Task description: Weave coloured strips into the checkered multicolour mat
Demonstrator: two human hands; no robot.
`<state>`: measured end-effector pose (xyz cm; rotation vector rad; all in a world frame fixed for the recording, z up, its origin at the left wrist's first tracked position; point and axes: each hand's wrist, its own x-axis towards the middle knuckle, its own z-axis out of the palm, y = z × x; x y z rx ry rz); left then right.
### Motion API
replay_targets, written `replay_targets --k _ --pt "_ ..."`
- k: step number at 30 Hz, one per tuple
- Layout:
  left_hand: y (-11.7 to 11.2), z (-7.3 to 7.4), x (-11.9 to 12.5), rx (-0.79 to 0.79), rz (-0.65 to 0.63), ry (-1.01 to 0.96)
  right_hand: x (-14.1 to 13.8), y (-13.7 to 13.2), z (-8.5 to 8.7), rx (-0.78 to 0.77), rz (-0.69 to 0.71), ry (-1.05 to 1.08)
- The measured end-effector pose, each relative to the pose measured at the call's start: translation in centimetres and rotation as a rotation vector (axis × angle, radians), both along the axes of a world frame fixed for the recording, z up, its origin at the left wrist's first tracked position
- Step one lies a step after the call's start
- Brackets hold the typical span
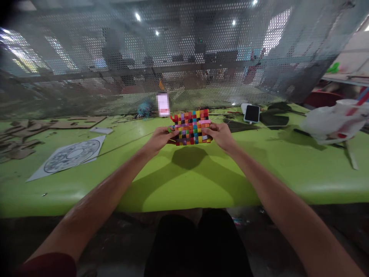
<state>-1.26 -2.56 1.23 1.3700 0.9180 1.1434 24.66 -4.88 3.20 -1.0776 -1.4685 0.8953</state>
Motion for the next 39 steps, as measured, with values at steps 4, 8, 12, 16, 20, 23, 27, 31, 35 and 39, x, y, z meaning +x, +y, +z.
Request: replay_targets --k 4,8,12,16,20,23,27,31,35,39 --pt "0.5 -0.5 -0.1 0.028 0.047 0.049 -0.3 -0.5 0.6 0.002 -0.038 -0.036" --pt "0.5 -0.5 0.2 0.049 0.104 0.050 -0.2 -0.4 0.5 -0.011 -0.056 -0.004" --pt "0.0 -0.3 0.8 0.069 0.090 -0.009 -0.2 0.0 0.0 -0.005 -0.082 0.034" --pt "-0.3 -0.4 0.9 0.165 0.132 0.005 -0.6 0.3 -0.6 -0.010 -0.088 0.095" --pt "-0.2 -0.6 0.9 0.224 0.179 0.038 -0.7 0.1 -0.7 -0.061 -0.051 0.150" --pt "-0.2 -0.7 1.0 0.221 0.177 0.048 -0.3 0.1 -0.7 -0.092 -0.024 0.123" --pt "-0.5 -0.5 0.9 0.212 0.165 0.052 0.1 0.4 -1.1 -0.093 0.047 0.120" --pt "-0.8 -0.2 1.0 0.210 0.168 0.043 -0.1 0.2 -1.0 -0.102 0.046 0.149" --pt "-0.7 0.0 0.9 0.198 0.156 -0.045 -0.1 -0.3 0.2 -0.118 0.060 0.144" --pt "-0.3 0.1 0.7 0.195 0.192 -0.127 0.4 -0.2 1.1 -0.102 0.037 0.145"
